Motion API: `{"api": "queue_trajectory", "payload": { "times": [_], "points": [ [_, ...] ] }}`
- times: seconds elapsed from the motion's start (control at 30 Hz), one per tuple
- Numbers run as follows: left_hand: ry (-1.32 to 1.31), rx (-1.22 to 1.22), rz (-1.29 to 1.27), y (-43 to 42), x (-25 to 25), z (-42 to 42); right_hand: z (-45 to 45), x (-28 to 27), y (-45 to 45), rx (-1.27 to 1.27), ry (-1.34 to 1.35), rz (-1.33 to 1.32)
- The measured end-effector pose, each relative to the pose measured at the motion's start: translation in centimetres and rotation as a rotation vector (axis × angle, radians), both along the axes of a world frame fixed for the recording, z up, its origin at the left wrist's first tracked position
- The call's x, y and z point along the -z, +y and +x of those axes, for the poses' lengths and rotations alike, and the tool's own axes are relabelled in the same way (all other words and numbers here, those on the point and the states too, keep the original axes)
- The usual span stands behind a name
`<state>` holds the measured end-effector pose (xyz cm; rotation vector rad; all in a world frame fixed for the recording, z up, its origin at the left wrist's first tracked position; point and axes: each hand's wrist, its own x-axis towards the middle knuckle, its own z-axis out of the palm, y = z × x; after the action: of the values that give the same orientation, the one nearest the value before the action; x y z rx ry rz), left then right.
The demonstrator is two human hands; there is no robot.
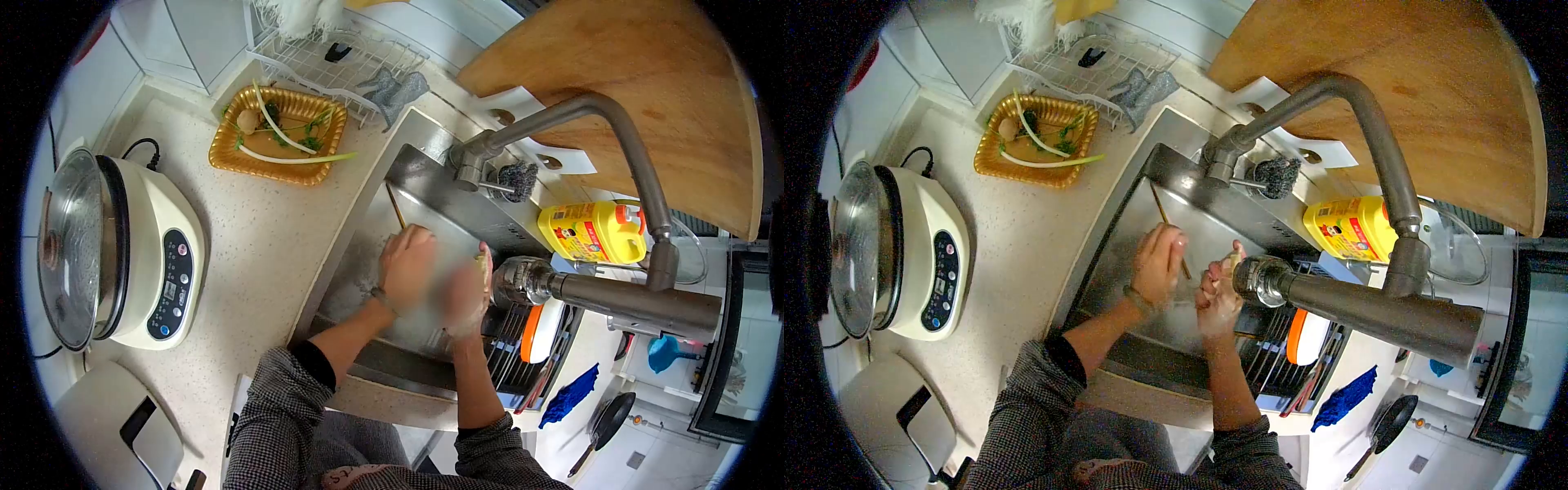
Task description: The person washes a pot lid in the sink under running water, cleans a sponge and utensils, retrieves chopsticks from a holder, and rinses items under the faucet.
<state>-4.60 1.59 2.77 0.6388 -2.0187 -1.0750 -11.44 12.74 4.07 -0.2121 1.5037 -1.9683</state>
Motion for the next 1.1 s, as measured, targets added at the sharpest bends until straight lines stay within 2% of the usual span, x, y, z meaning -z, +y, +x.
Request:
{"api": "queue_trajectory", "payload": {
  "times": [0.07, 0.17, 0.27, 0.33, 0.57, 0.67, 0.7, 0.77, 0.8, 0.83, 0.9, 0.97, 1.0, 1.07, 1.1],
  "points": [
    [-0.003, -0.128, 0.184, -0.2, 0.9, -0.4, -0.6, -0.4, 0.5, 0.002, -0.022, 0.03],
    [-0.018, -0.085, 0.246, -0.3, 1.4, -0.4, -1.1, -0.1, 1.2, 0.012, -0.009, 0.07],
    [-0.018, -0.067, 0.257, -0.3, 1.7, -0.4, -0.8, -1.1, 1.4, -0.028, -0.158, -0.074],
    [-0.02, -0.045, 0.288, -0.4, 1.6, -0.3, 0.1, -4.1, 0.0, 0.152, -0.305, -0.001],
    [-0.035, -0.003, 0.314, -0.2, 1.4, -0.2, -0.1, -3.2, 0.2, 0.398, -0.429, 0.048],
    [-0.066, 0.003, 0.354, -0.1, 1.9, -0.5, -0.5, -0.7, 1.4, 0.289, -0.573, -0.12],
    [-0.064, 0.016, 0.358, 0.3, 1.8, -0.5, -1.0, 2.0, 2.7, 0.216, -0.607, -0.176],
    [-0.014, 0.024, 0.223, 0.0, 1.3, -0.6, -2.5, 8.2, 4.8, 0.218, -0.686, -0.107],
    [-0.007, 0.02, 0.208, -0.6, 0.2, -0.7, -2.6, 10.5, 5.3, -0.009, -0.654, -0.253],
    [0.027, 0.061, 0.191, -0.9, -1.5, -0.8, -2.0, 9.9, 4.2, -0.231, -0.616, -0.39],
    [0.056, 0.111, 0.189, -0.8, -3.3, -1.8, -0.5, 6.3, 2.1, 0.028, -0.75, -0.075],
    [-0.028, 0.181, 0.186, -2.2, -4.4, -4.7, 1.0, 2.2, 0.3, 0.066, -0.589, -0.085],
    [-0.026, 0.183, 0.185, -2.9, -5.1, -6.1, 0.9, 1.4, 0.1, 0.039, -0.621, -0.119],
    [-0.446, 0.314, 0.228, -4.3, -6.4, -8.3, -0.1, 2.4, 0.5, -0.029, -0.63, -0.135],
    [-0.444, 0.312, 0.227, -4.6, -5.8, -8.8, -0.4, 2.7, 0.6, -0.098, -0.643, -0.148]
  ]
}}
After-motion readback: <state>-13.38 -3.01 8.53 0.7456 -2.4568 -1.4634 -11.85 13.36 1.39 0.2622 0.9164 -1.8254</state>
